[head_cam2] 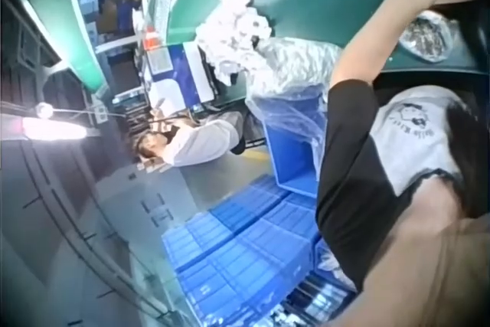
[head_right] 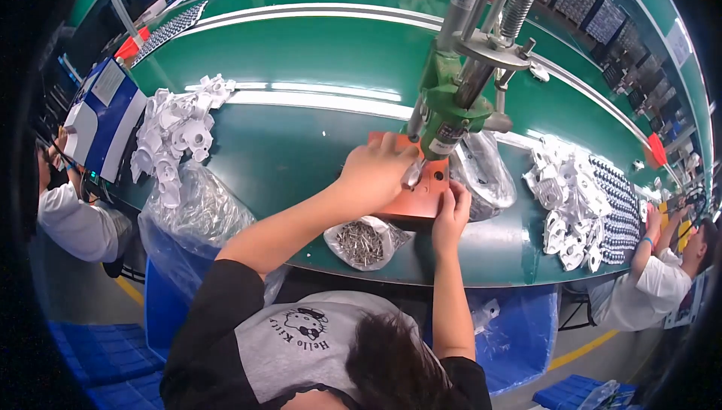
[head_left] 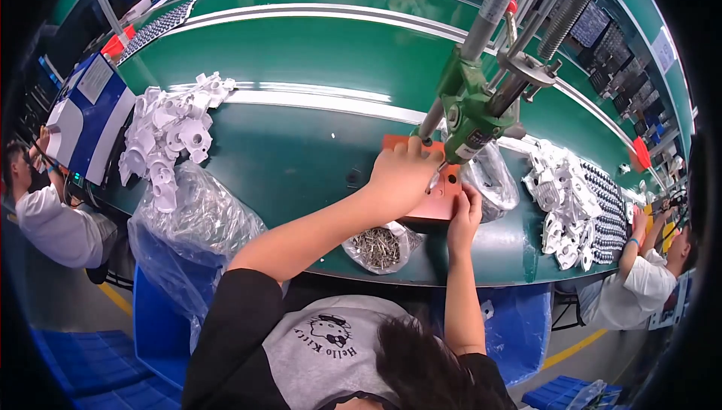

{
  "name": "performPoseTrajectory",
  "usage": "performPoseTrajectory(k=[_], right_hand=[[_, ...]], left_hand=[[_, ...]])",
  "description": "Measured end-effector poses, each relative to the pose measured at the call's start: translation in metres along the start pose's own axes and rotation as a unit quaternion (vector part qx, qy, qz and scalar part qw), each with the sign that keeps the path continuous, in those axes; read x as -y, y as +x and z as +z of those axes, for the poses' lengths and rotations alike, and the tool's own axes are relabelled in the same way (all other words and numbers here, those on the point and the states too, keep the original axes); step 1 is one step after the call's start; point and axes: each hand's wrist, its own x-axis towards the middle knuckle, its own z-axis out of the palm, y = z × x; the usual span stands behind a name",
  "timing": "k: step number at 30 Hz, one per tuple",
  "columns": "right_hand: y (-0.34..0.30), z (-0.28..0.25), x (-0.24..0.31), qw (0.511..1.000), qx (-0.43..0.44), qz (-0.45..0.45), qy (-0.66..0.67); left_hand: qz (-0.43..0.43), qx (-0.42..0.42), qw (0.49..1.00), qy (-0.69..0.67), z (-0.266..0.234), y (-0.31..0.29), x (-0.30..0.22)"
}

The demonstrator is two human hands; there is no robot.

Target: Assembling small white plastic components using a manual press at a factory workstation.

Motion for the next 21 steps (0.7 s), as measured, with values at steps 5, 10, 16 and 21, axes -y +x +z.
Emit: performPoseTrajectory(k=[5, 10, 16, 21], right_hand=[[0.000, -0.002, 0.006, 0.999, 0.016, 0.023, 0.022], [0.007, -0.019, 0.006, 1.000, 0.022, 0.006, -0.008], [0.063, -0.048, 0.007, 0.956, 0.008, -0.130, -0.262], [0.107, -0.049, -0.021, 0.841, 0.118, -0.167, -0.501]], left_hand=[[0.098, -0.097, 0.984, 0.115, -0.016, -0.001, 0.006], [0.095, -0.126, 0.978, 0.139, -0.028, 0.012, 0.060], [-0.129, -0.165, 0.977, -0.034, 0.017, 0.037, 0.186], [-0.218, -0.179, 0.941, -0.187, 0.081, 0.058, 0.242]])
